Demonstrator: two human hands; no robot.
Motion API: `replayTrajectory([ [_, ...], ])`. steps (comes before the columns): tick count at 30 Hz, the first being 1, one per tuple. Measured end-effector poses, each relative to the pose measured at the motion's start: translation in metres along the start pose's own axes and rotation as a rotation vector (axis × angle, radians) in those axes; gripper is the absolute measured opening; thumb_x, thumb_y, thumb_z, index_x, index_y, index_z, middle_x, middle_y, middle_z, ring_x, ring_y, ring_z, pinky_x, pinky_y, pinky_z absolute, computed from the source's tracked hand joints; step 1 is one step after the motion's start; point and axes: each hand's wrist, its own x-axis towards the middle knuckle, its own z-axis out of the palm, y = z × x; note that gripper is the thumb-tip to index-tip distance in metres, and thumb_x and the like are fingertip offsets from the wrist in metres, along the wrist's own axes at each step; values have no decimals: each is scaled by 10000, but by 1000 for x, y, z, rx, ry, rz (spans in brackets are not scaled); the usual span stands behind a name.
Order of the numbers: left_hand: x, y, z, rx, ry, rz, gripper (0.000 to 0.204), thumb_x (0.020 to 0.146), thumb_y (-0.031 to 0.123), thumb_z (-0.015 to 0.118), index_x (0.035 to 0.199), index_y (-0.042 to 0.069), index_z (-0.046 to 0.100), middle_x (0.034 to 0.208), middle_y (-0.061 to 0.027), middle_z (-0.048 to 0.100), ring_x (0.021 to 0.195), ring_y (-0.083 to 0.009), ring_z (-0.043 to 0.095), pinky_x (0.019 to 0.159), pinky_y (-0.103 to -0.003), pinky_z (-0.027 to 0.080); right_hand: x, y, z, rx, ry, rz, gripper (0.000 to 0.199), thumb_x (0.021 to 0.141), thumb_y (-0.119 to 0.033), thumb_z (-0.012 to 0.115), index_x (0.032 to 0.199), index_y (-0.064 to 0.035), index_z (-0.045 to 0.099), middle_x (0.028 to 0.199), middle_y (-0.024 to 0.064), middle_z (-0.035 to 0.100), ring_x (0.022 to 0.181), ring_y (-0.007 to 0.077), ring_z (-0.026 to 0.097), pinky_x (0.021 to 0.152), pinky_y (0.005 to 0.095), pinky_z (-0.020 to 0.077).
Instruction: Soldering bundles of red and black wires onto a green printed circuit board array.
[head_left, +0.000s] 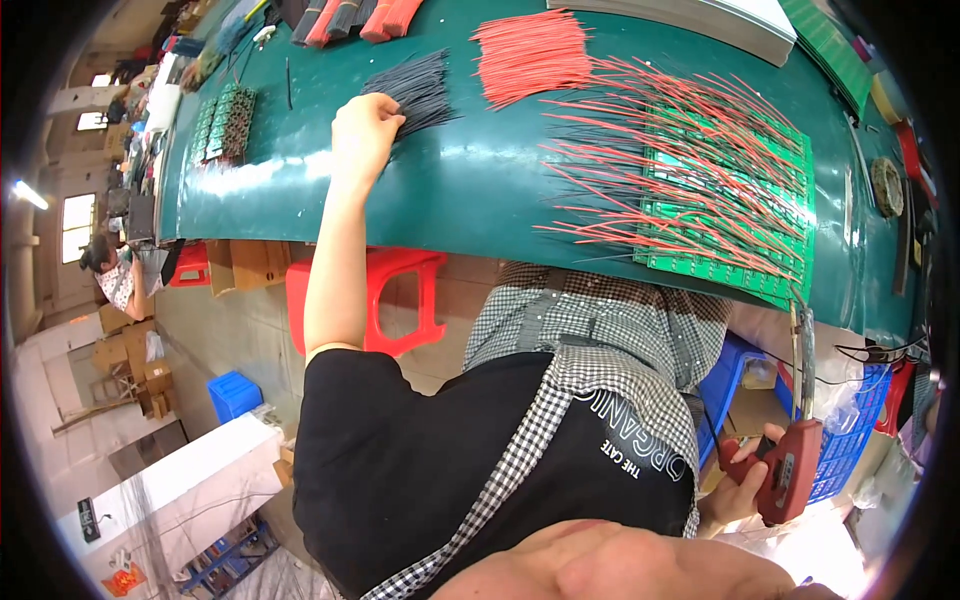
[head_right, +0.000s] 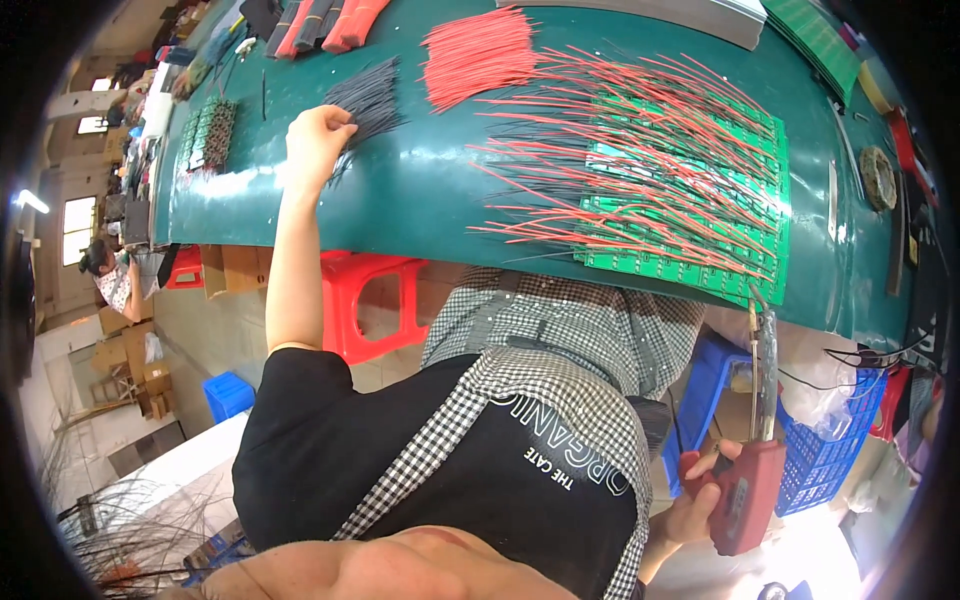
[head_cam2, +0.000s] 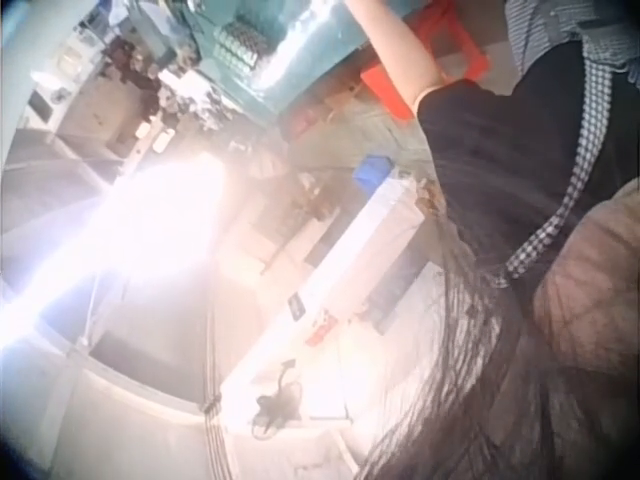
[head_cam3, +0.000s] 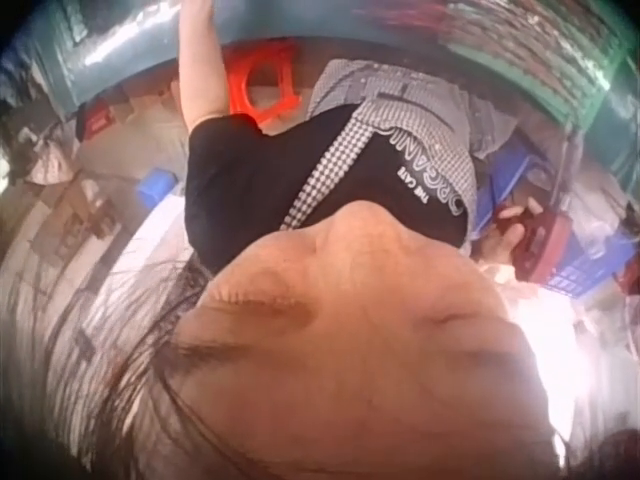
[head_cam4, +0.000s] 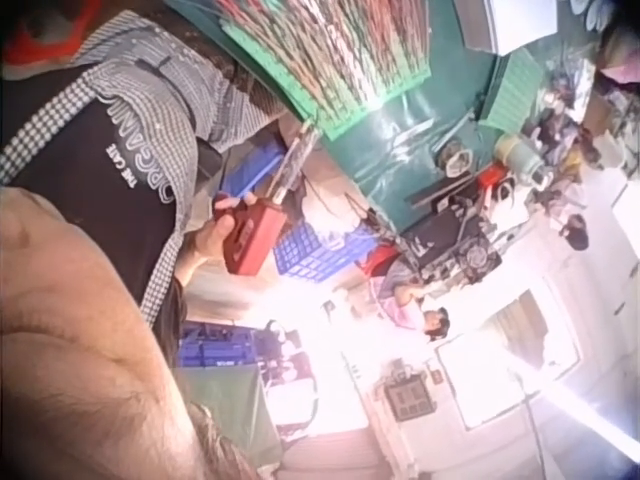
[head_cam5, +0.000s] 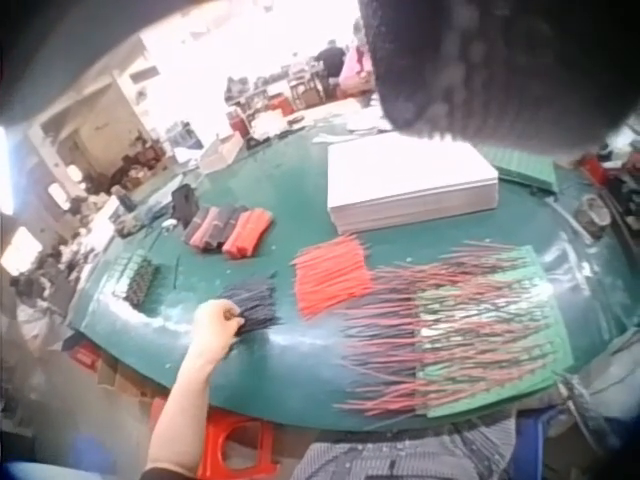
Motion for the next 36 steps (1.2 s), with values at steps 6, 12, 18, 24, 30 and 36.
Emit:
replayTrajectory([
  [6,9,-34,-14,-406,-51,-32,267,755,60,721,999,-43,687,791,-118,704,698,-165,692,670,-273,519,3,3,0,-4,-44,-51,506,835,-306,655,1145,60,491,1108,148,547,640,139,502,571,253,432],
  [12,9,-30,-24,-748,-149,-159,203,807,39,699,957,-95,673,805,-93,682,690,-155,677,621,-231,523,6,5,1,6,-70,-58,506,839,-316,655,1143,56,495,1099,151,564,633,142,502,582,259,406],
  [18,0,-34,-27,-681,-229,-183,193,793,75,725,907,-74,682,774,-79,679,675,-133,655,630,-227,511,5,8,1,0,-58,-58,498,842,-311,656,1148,50,499,1097,157,573,631,150,507,591,260,406],
  [24,-27,-5,-12,-205,-79,-98,166,775,105,738,882,-18,705,758,-88,696,681,-118,638,664,-249,491,4,6,2,-2,-70,-53,503,843,-311,657,1152,51,497,1100,159,579,614,149,511,587,259,405],
  [30,-35,-13,8,-84,82,127,133,774,80,706,865,-15,689,821,-112,671,733,-223,640,685,-296,496,3,6,5,1,-45,-46,523,834,-330,667,1148,54,501,1083,153,575,609,145,512,580,256,411],
  [36,-40,-11,13,-71,133,238,92,797,82,661,850,9,678,867,-101,649,811,-293,624,739,-351,490,3,12,-3,61,-146,-106,475,881,-203,604,1240,49,422,1150,177,553,642,142,519,587,238,425],
])
